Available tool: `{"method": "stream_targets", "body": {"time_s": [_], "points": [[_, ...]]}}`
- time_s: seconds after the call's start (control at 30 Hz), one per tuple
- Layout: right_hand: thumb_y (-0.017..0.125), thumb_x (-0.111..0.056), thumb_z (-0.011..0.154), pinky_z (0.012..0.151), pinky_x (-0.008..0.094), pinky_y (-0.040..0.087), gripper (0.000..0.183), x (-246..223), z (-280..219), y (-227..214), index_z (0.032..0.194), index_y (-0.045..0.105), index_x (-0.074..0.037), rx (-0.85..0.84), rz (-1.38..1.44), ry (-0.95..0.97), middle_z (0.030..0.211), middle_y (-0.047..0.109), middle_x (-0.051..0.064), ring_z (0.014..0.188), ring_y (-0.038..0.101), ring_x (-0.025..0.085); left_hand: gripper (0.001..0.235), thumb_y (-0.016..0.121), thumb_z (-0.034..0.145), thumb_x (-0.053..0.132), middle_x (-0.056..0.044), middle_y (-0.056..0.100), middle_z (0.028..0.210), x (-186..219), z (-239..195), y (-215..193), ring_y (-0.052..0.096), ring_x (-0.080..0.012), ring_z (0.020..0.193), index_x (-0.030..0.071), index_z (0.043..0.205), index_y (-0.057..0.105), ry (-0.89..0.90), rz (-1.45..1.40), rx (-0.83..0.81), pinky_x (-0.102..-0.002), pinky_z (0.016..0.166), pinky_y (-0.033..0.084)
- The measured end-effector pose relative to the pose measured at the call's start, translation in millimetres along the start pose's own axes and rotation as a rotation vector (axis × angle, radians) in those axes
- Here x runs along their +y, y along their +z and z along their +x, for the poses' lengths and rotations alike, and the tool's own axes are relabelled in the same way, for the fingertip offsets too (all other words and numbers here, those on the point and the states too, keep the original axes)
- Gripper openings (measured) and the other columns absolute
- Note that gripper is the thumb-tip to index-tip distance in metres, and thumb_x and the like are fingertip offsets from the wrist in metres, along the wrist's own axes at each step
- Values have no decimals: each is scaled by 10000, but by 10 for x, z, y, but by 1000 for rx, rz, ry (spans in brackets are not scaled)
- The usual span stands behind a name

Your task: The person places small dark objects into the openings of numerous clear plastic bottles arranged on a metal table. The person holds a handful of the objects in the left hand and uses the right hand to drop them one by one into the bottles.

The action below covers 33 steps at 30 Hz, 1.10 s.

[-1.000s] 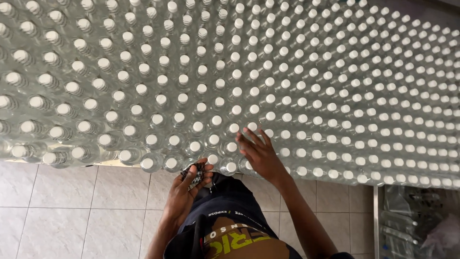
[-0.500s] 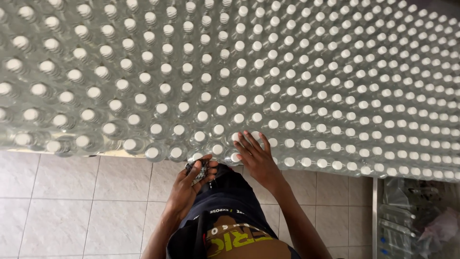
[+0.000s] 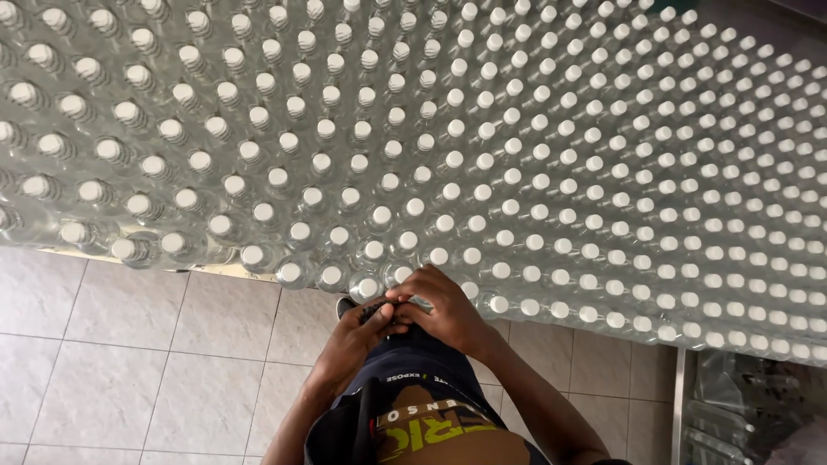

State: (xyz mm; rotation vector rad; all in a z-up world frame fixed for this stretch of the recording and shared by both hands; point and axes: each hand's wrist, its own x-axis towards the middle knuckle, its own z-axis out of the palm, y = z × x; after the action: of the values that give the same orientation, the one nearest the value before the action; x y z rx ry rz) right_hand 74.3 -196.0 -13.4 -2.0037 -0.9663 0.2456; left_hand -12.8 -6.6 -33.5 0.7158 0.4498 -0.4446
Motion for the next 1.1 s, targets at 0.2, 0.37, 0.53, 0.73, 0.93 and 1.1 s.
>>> {"method": "stream_targets", "body": {"time_s": [0.2, 0.37, 0.53, 0.73, 0.93, 1.1], "points": [[806, -106, 1015, 916, 368, 538, 296, -91, 98, -176, 1294, 717, -143, -9, 24, -35, 1010, 722, 14, 976, 651, 208, 474, 626, 1049, 194, -205, 801, 1181, 76, -33, 74, 753, -247, 1046, -97, 1411, 718, 3, 46, 8, -330, 973, 618], [904, -157, 914, 903, 313, 579, 304, -14, 151, -254, 1192, 783, -170, 55, 54, 51, 930, 811, -30, 932, 735, 136, 447, 640, 1054, 188, -219, 799, 1079, 2, 70, 20, 756, -237, 959, -92, 1393, 719, -11, -44, 22, -338, 913, 616], [942, -151, 853, 885, 267, 633, 341, 186, 292, -397, 1161, 798, -163, 37, 106, 67, 963, 824, -8, 893, 798, 103, 481, 620, 1052, 176, -238, 785, 1166, 49, 125, 73, 751, -269, 1022, -115, 1428, 689, 31, -66, 59, -338, 972, 604], [827, -152, 979, 671, 233, 769, 195, 579, 648, -562, 1168, 782, -157, 49, 151, 139, 1048, 880, 35, 916, 896, 161, 478, 589, 1059, 232, -239, 803, 1298, 47, 151, 40, 746, -242, 1068, -109, 1369, 716, 148, -10, 136, -344, 968, 608], [750, -199, 1050, 978, 321, 662, 227, 980, 993, -484, 1248, 782, -93, 243, 2, 148, 1223, 830, 74, 1131, 817, 204, 473, 573, 1068, 225, -244, 800, 1279, 161, 38, 97, 731, -265, 1082, -117, 1365, 708, 176, -63, 216, -361, 968, 595], [696, -158, 1079, 961, 329, 668, 288, 1225, 896, -443, 1353, 744, -79, 121, 6, 143, 1290, 801, 106, 1160, 798, 214, 470, 569, 1071, 222, -242, 803, 1258, 148, -3, 97, 735, -273, 1086, -122, 1357, 713, 187, -82, 250, -364, 968, 603]]}}
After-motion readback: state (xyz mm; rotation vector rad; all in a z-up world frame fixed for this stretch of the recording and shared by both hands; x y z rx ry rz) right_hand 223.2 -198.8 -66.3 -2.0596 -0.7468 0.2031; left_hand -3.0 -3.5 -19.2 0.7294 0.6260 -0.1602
